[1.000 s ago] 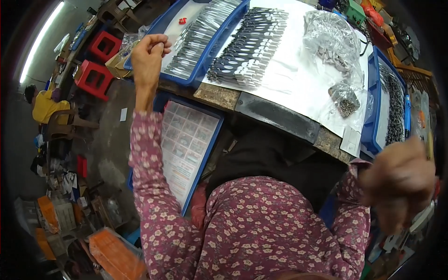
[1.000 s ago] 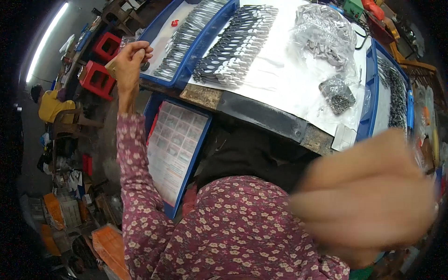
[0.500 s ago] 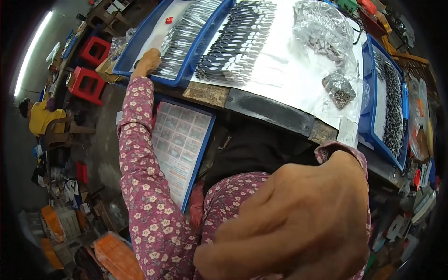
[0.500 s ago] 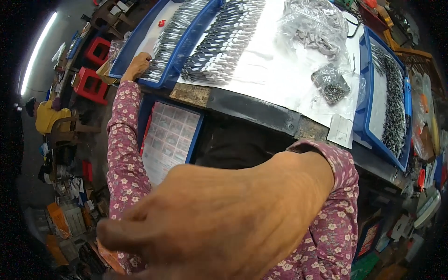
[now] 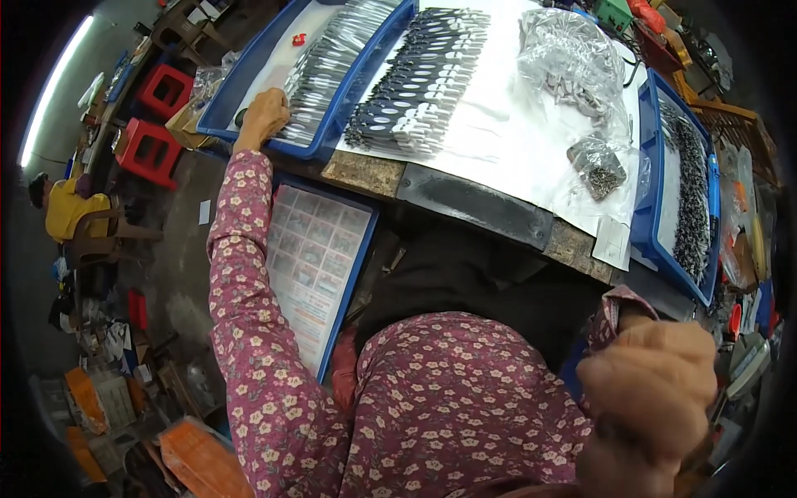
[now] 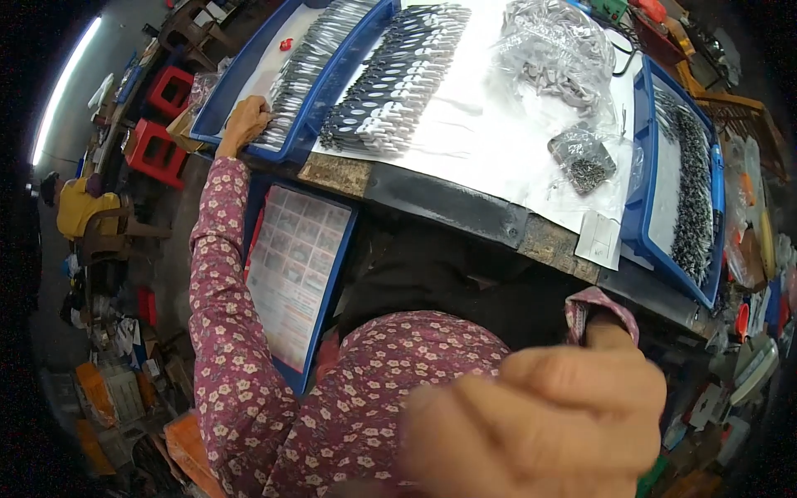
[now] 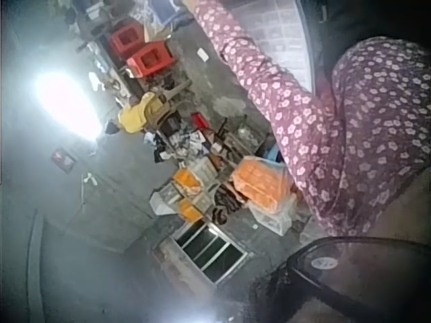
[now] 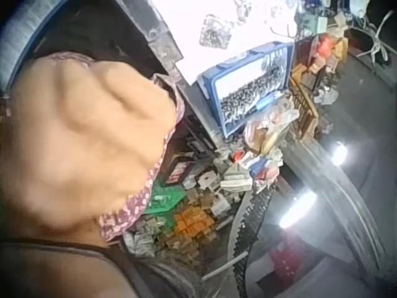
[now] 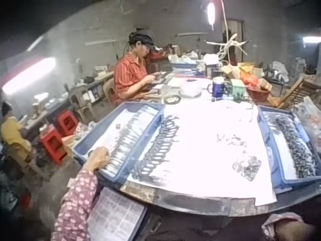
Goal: Manually assembling small metal components by inserting metal pins into housings at a workstation.
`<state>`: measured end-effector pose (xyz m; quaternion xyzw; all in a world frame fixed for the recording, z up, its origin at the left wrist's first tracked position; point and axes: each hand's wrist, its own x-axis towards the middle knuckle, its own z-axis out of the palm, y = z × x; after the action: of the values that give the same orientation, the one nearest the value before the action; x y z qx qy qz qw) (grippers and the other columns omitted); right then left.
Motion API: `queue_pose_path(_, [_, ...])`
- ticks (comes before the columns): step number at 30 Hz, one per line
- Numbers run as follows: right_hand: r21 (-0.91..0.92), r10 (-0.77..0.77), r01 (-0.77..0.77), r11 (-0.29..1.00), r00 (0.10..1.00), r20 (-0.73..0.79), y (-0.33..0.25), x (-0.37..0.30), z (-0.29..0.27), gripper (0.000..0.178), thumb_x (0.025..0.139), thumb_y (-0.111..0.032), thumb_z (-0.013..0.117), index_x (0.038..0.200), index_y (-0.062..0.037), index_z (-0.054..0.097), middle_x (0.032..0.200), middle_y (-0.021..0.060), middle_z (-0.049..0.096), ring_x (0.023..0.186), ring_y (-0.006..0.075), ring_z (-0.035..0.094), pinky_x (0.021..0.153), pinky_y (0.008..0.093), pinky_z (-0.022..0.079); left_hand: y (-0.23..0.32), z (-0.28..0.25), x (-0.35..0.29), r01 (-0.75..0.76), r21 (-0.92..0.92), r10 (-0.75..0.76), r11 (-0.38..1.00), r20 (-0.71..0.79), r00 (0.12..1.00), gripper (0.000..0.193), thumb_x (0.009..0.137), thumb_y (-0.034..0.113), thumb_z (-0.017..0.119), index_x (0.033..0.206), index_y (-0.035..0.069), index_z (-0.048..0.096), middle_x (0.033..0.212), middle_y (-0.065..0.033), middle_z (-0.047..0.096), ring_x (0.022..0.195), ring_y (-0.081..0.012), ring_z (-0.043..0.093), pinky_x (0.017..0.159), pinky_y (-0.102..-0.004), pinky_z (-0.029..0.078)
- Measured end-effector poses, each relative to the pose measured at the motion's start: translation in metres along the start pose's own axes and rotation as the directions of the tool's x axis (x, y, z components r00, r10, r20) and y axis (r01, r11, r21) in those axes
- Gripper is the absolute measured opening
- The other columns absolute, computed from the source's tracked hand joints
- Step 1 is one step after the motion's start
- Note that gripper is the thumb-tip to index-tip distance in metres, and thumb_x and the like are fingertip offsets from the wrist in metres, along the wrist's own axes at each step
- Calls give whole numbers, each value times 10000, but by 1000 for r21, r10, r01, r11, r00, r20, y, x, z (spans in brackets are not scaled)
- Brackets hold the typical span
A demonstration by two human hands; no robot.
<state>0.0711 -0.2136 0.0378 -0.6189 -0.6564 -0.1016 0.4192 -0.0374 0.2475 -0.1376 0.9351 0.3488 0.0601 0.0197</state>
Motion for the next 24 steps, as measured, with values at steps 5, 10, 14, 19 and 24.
queue_pose_path(5, [-178, 116, -133, 975, 988, -107, 49, -18, 8, 95, 679, -36, 633, 770, -7, 639, 697, 135, 612, 640, 244, 596, 546, 291, 435, -19, 20, 17, -277, -13, 265, 961, -251, 931, 174, 691, 209, 531, 711, 38, 507, 722, -192, 537, 744, -377, 522, 642, -450, 402])
queue_pose_path(10, [-174, 369, -346, 922, 922, 119, 133, -80, -5, 216, 746, 82, 555, 949, 12, 542, 796, 136, 562, 650, 260, 559, 565, 320, 433, -15, 11, 17, -262, 2, 259, 965, -155, 953, 238, 738, 225, 569, 733, 10, 465, 700, -176, 499, 667, -348, 486, 593, -407, 367])
queue_pose_path(14, [-254, 403, -378, 890, 913, 54, 171, -119, -7, 165, 768, 27, 565, 931, 24, 541, 782, 138, 562, 652, 254, 564, 561, 318, 429, -32, -9, 8, -257, -165, 259, 952, -11, 966, 213, 711, 149, 560, 713, -4, 413, 629, -159, 445, 589, -323, 449, 555, -396, 350])
queue_pose_path(19, [-79, 611, -609, 789, 791, 6, 177, -142, -44, 136, 800, -20, 550, 927, 22, 570, 748, 76, 582, 611, 132, 559, 523, 239, 441, -18, -11, 12, -295, -244, 312, 924, 31, 950, 153, 765, 68, 546, 802, -42, 445, 685, -147, 454, 631, -252, 442, 600, -339, 379])
queue_pose_path(24, [116, 799, -791, 601, 597, -69, 201, -128, -91, 160, 814, -80, 532, 923, 22, 590, 656, 27, 573, 560, 43, 533, 441, 177, 407, -6, -39, -3, -277, -414, 331, 867, 61, 942, 149, 798, 91, 538, 757, -7, 433, 631, -51, 404, 581, -129, 385, 531, -271, 330])
